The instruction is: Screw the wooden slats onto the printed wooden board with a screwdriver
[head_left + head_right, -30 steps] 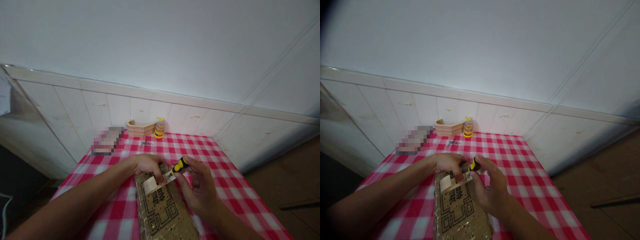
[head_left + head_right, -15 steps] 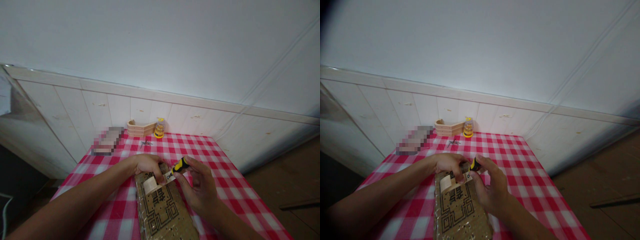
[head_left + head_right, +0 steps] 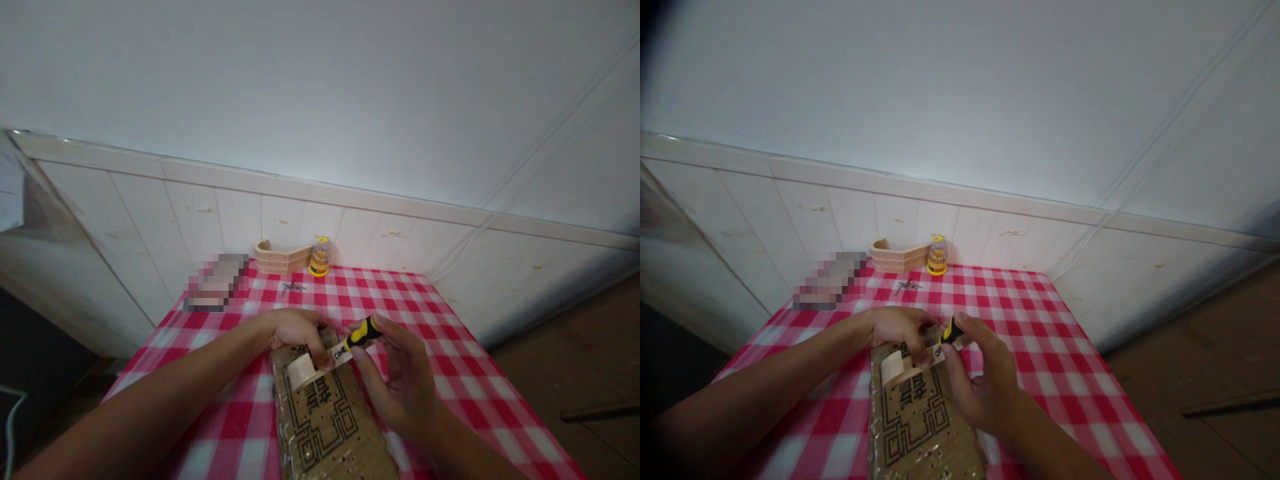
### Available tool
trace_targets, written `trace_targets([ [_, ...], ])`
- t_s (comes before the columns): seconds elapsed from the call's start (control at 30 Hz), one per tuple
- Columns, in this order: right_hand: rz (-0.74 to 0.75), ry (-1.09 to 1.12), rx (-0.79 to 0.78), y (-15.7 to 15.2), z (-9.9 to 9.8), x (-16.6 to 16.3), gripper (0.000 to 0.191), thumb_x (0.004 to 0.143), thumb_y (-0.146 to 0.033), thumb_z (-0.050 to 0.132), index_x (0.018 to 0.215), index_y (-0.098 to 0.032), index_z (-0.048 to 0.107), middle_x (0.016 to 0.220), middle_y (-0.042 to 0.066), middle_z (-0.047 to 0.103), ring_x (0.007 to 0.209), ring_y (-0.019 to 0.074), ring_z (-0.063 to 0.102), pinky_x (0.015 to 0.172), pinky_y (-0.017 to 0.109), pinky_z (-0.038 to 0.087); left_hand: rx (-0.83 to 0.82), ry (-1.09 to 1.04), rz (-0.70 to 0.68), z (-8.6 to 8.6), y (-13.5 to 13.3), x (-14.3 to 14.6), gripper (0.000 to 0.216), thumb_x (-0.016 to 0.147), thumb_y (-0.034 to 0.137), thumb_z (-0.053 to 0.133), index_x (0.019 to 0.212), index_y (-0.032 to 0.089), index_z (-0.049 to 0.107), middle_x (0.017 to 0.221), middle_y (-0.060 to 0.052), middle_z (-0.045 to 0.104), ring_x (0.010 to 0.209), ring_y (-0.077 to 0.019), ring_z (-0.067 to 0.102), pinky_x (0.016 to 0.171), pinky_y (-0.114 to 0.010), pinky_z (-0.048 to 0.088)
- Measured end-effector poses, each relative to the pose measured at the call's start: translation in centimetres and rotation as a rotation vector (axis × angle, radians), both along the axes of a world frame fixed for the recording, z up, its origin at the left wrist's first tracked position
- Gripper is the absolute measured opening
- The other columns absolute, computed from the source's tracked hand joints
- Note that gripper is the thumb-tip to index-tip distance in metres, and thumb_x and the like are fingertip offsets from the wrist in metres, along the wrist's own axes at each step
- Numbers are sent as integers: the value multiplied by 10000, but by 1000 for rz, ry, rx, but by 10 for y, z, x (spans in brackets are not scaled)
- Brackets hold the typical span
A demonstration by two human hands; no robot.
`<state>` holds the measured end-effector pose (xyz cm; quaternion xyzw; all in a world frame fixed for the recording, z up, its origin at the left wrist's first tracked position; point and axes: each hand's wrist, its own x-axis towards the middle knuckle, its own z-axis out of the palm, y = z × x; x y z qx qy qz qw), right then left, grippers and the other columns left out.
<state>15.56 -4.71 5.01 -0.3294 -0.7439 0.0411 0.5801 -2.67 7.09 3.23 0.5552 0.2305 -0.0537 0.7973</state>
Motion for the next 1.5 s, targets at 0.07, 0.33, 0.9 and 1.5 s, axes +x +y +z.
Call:
trace_targets([
  [0.07,4,-10,-33,-1,1,0,723,850,31,585,1489,-262,415,1223,112,652,1028,242,708,826,413,652,6,15,15,-1,1,0,323,542,176,798,850,118,720,681,-42,714,513,-171,660,490,-261,525],
  [0.33,-37,44,-41,-1,-1,0,698,829,10,621,1442,-293,478,1166,79,673,952,220,714,770,360,665,35,14,29,-1,0,0,356,545,190,802,880,107,714,716,-53,722,534,-174,666,523,-276,545],
  [0.9,-77,4,14,3,-3,3,706,834,-7,669,1446,-312,495,1163,85,649,928,213,712,760,369,672,26,5,-22,-2,1,-1,322,572,216,804,868,124,717,695,-54,724,545,-230,690,607,-395,596],
  [1.5,-53,-28,-84,1,1,4,687,882,-15,587,1490,-280,406,1199,124,676,1034,266,725,817,437,655,62,4,-28,-4,3,-1,365,576,219,809,914,124,710,728,-49,718,556,-188,668,568,-304,544],
])
